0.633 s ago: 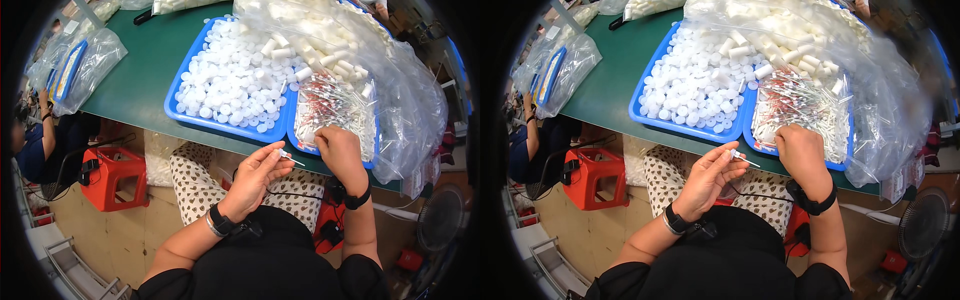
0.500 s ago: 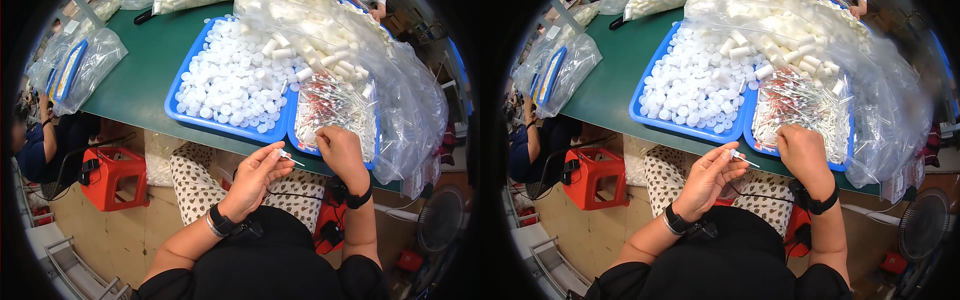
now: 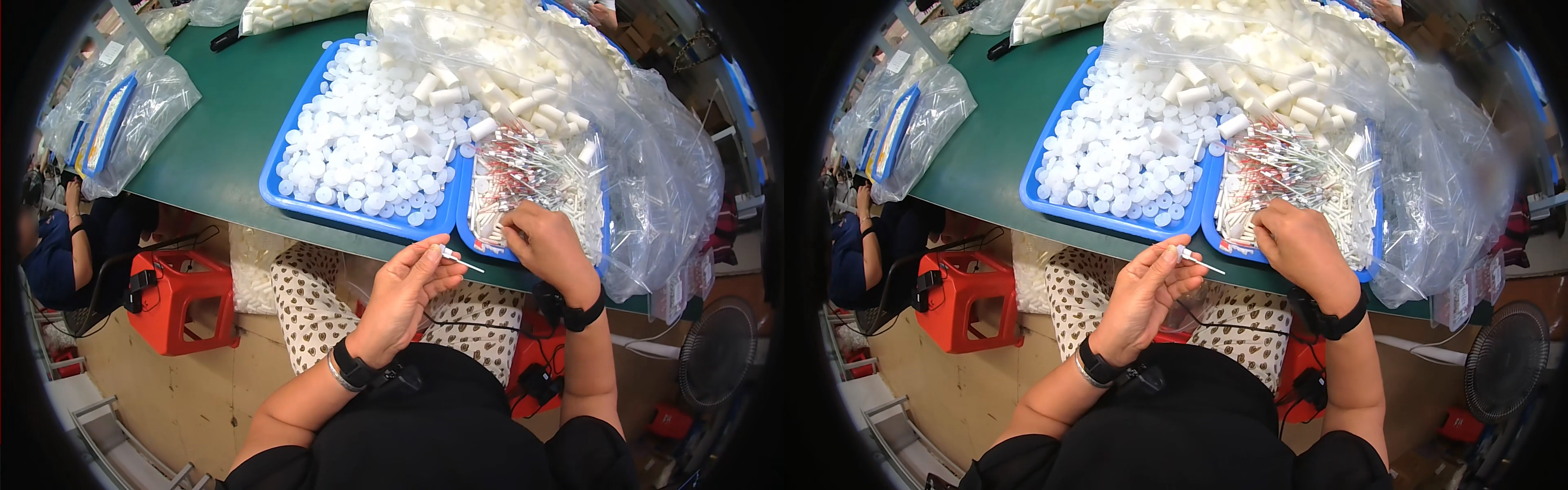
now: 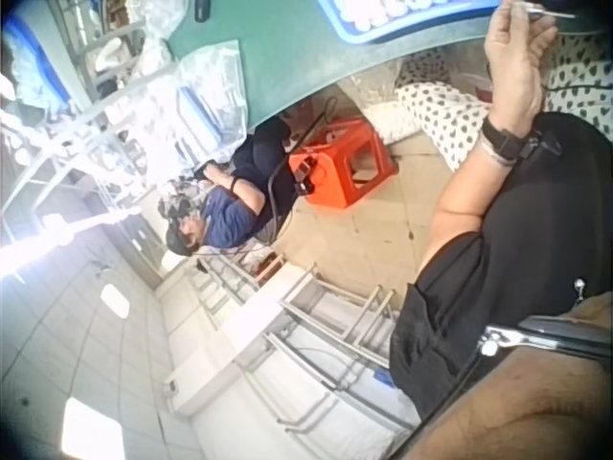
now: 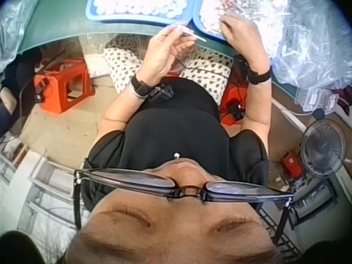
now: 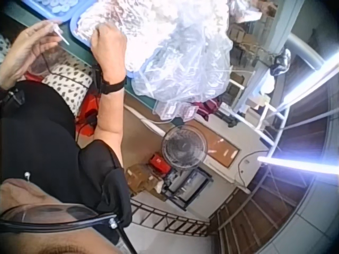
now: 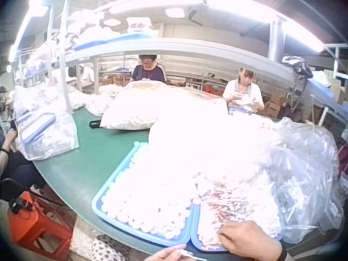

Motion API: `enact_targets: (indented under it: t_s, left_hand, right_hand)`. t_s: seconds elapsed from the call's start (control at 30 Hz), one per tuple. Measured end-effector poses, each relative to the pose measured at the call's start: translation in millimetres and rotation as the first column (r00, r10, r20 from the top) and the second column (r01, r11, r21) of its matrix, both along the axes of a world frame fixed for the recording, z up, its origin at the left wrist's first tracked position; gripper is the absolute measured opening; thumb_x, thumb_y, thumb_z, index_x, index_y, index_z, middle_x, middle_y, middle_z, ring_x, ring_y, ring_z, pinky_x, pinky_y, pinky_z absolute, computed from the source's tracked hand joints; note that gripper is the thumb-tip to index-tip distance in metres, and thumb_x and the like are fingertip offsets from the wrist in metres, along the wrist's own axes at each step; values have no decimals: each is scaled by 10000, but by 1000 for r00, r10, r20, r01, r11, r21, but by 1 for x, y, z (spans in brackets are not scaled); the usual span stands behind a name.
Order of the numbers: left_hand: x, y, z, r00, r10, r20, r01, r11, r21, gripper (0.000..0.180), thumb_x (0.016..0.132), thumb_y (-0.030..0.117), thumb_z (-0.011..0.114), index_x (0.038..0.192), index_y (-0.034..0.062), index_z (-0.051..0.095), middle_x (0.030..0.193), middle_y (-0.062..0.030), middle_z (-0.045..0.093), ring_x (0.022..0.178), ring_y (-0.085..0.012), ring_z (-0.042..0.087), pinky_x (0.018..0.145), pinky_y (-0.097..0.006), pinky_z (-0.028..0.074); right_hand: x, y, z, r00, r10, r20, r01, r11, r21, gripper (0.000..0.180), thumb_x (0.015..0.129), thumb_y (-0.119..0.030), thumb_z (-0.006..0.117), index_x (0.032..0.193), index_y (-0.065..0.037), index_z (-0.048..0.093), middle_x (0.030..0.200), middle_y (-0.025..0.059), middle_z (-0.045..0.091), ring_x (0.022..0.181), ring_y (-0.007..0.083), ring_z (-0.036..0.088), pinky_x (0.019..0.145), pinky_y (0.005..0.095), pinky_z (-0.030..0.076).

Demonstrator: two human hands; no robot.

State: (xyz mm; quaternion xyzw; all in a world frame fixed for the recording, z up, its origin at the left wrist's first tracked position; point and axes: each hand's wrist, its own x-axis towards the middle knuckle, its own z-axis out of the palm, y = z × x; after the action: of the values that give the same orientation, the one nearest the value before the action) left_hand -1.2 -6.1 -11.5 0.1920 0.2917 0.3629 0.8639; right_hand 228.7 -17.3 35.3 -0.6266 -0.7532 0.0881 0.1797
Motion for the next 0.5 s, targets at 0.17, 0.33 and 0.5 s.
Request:
enact_targets:
  t_s: [0.17,0.33,0.5]
  left_hand:
    - [1,5,4,998,55,26,-55,998,13,359,1006,198,532,1283,-30,509,1035,-121,649,987,-194,655,879,-296,544]
    - [6,10,9,997,69,40,-70,997,24,350,1008,206,530,1271,-25,510,1029,-120,649,987,-192,655,880,-299,543]
    - [5,8,8,996,84,24,-84,996,12,351,1008,210,529,1273,-19,509,1026,-120,648,987,-192,654,879,-296,545]
  right_hand:
    - [-7,-8,6,970,-95,-225,85,995,-55,76,813,-21,637,885,-12,613,770,124,624,663,317,629,606,364,502]
    - [-8,-11,3,938,-161,-308,141,986,-87,109,808,-8,650,913,-17,618,815,122,653,698,301,650,622,347,513]
    - [-12,-2,5,991,36,-129,-20,992,127,124,804,-25,665,925,-43,645,852,97,647,722,281,657,629,353,520]
